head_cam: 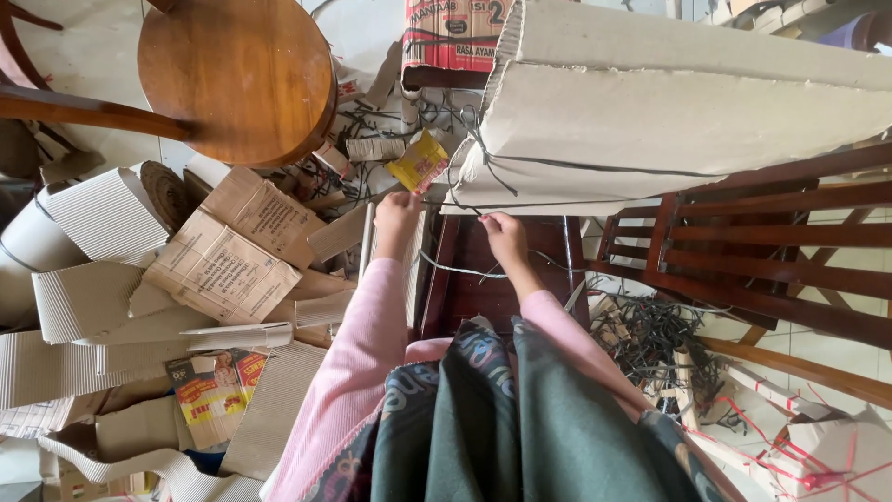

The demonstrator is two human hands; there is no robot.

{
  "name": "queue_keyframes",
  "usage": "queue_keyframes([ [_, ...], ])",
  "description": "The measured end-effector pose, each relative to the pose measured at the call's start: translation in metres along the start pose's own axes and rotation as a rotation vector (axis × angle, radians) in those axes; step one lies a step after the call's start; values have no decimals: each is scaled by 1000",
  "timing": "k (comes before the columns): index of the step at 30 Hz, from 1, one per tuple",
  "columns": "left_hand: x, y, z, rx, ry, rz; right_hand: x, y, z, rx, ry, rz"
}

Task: The person ties a piece of cardboard to a wooden chair using a black string. They wrap the string around the cardboard and chair, tie knots to secure it, and use scissors to cut the excess string. The person then picks up a cardboard box from the floor.

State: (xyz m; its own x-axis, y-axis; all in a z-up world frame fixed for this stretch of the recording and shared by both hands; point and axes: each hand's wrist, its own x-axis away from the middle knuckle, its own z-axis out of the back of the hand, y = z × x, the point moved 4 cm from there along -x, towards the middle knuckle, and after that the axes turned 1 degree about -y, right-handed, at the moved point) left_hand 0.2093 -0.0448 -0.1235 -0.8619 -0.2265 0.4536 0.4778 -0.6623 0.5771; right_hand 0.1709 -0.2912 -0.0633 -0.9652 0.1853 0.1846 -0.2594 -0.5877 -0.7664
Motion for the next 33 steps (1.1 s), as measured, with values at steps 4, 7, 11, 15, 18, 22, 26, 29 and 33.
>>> queue_keyframes([
  [4,34,38,52,882,-169,189,-10,2,13,109,-57,-51],
  [7,30,46,31,1620,-264,381,-9,17,16,141,-125,-75],
  [11,-1,31,-27,1889,-121,606,14,39,30,263,-135,3],
  [15,11,40,5,2000,3,751,-3,41,34,146,-117,13],
  [18,25,60,35,1507,-36,357,9,-23,57,2,-107,145],
  [22,10,71,-4,146,-265,-611,21,-100,56,-192,-146,494],
  [26,-24,51,-51,-47,-262,-621,20,-113,34,-250,-207,472],
  [29,-29,41,-55,216,-360,-311,8,-72,1,-179,-203,491],
  [33,-5,70,-33,1191,-388,317,2,-87,-3,-58,-240,490],
])
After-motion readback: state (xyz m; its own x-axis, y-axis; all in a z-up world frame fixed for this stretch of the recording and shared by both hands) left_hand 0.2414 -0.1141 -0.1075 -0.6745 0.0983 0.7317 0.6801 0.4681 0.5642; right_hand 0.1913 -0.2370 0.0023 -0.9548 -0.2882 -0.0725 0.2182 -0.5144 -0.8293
